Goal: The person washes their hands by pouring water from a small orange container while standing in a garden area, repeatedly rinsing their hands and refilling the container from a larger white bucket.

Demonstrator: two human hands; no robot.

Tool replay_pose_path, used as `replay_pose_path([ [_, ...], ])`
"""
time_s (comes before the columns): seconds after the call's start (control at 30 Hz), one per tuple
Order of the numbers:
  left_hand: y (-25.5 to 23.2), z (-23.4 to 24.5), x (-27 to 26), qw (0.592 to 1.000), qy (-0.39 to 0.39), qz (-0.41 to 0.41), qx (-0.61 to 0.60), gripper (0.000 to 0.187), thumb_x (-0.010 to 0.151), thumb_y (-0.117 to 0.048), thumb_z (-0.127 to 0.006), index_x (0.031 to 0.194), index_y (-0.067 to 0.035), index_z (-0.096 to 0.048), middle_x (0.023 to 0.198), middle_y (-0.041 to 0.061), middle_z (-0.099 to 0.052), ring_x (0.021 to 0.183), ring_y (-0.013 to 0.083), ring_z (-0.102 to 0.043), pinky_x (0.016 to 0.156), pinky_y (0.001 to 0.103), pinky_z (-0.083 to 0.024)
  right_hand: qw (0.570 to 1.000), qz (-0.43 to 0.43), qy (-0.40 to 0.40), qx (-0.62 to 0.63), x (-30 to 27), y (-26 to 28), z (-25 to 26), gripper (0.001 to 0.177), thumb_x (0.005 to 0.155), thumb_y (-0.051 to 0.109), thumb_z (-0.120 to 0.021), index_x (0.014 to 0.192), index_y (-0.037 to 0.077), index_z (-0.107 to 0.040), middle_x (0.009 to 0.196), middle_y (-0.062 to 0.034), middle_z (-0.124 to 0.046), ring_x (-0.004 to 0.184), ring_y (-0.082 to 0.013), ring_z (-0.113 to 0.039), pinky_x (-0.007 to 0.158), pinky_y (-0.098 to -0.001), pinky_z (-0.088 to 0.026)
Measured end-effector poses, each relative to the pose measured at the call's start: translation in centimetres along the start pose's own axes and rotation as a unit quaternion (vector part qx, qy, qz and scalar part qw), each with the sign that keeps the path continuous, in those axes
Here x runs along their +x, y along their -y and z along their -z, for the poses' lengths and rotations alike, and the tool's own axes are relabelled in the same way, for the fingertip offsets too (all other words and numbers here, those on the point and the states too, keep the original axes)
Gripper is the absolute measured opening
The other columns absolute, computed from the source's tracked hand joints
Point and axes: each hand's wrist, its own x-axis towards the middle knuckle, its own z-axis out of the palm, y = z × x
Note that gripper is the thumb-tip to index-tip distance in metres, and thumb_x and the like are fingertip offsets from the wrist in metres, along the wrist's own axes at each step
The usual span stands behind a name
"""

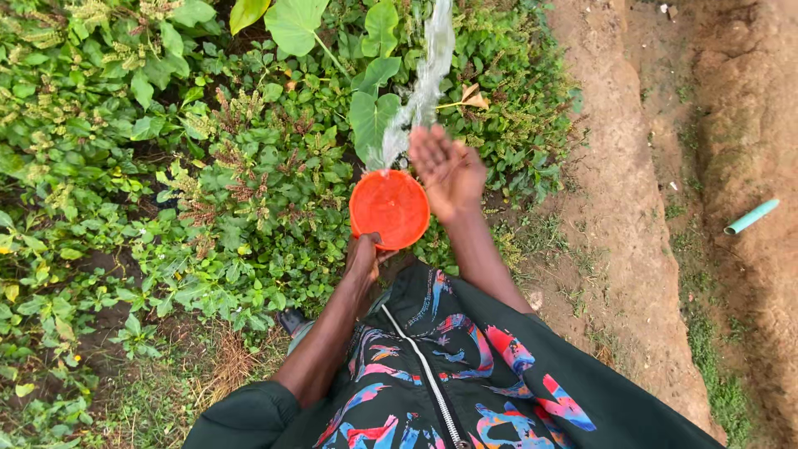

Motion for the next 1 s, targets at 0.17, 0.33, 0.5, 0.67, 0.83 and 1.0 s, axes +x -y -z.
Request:
replay_pose_path([
  [0.17, 0.3, -0.6, 0.0, 1.000, -0.003, 0.005, 0.002, 0.050, 0.096, -0.005, -0.060, 0.146, 0.002, -0.063, 0.136, 0.025, -0.076, 0.108, 0.0410, -0.084, 0.082, 0.056, -0.078, 0.935, -0.131, -0.329, 0.015, 1.4, -6.5, 9.5, 0.051, 0.112, 0.044, -0.056, 0.121, -0.006, -0.062, 0.138, -0.0325, -0.068, 0.134, -0.0485, -0.066, 0.110, -0.0616, -0.062],
  [0.33, 0.7, -0.8, 1.0, 0.999, -0.005, 0.032, -0.042, 0.047, 0.100, -0.007, -0.061, 0.144, 0.009, -0.064, 0.141, 0.022, -0.074, 0.117, 0.0403, -0.083, 0.082, 0.053, -0.080, 0.972, -0.030, -0.042, 0.228, 1.6, -3.0, 1.7, 0.067, 0.112, 0.040, -0.056, 0.146, -0.017, -0.064, 0.140, -0.0285, -0.070, 0.144, -0.0468, -0.068, 0.127, -0.0612, -0.055],
  [0.5, 0.5, -1.2, -0.1, 0.999, -0.032, 0.012, -0.013, 0.055, 0.094, -0.006, -0.059, 0.149, -0.006, -0.058, 0.143, 0.017, -0.071, 0.115, 0.0393, -0.082, 0.079, 0.053, -0.076, 0.996, 0.023, 0.078, -0.029, 2.6, 0.8, -1.5, 0.054, 0.110, 0.040, -0.062, 0.142, -0.003, -0.065, 0.151, -0.0259, -0.070, 0.145, -0.0371, -0.066, 0.133, -0.0588, -0.052],
  [0.67, 0.5, -0.9, -1.2, 1.000, -0.005, 0.010, -0.011, 0.050, 0.098, -0.009, -0.062, 0.145, 0.006, -0.068, 0.137, 0.023, -0.077, 0.110, 0.0392, -0.083, 0.079, 0.049, -0.078, 0.923, -0.157, -0.352, 0.003, 2.2, -9.5, 8.2, 0.055, 0.107, 0.063, -0.053, 0.100, 0.009, -0.052, 0.098, -0.0163, -0.058, 0.088, -0.0324, -0.055, 0.091, -0.0646, -0.063],
  [0.83, -0.2, -0.8, -1.5, 0.999, -0.022, 0.020, -0.018, 0.045, 0.097, -0.011, -0.064, 0.139, 0.005, -0.068, 0.131, 0.020, -0.078, 0.107, 0.0373, -0.084, 0.079, 0.049, -0.078, 0.966, -0.067, -0.118, 0.218, 2.5, -6.3, 2.1, 0.058, 0.114, 0.049, -0.052, 0.132, -0.005, -0.066, 0.131, -0.0236, -0.068, 0.123, -0.0370, -0.067, 0.114, -0.0591, -0.060],
  [1.0, -0.6, -0.6, -1.2, 0.998, -0.046, 0.018, -0.030, 0.042, 0.099, -0.010, -0.067, 0.134, 0.013, -0.068, 0.127, 0.025, -0.076, 0.105, 0.0379, -0.084, 0.081, 0.049, -0.079, 0.997, 0.014, -0.022, 0.073, 4.4, -1.3, -2.0, 0.061, 0.114, 0.039, -0.052, 0.144, -0.011, -0.069, 0.142, -0.0279, -0.075, 0.136, -0.0401, -0.075, 0.122, -0.0566, -0.060],
])
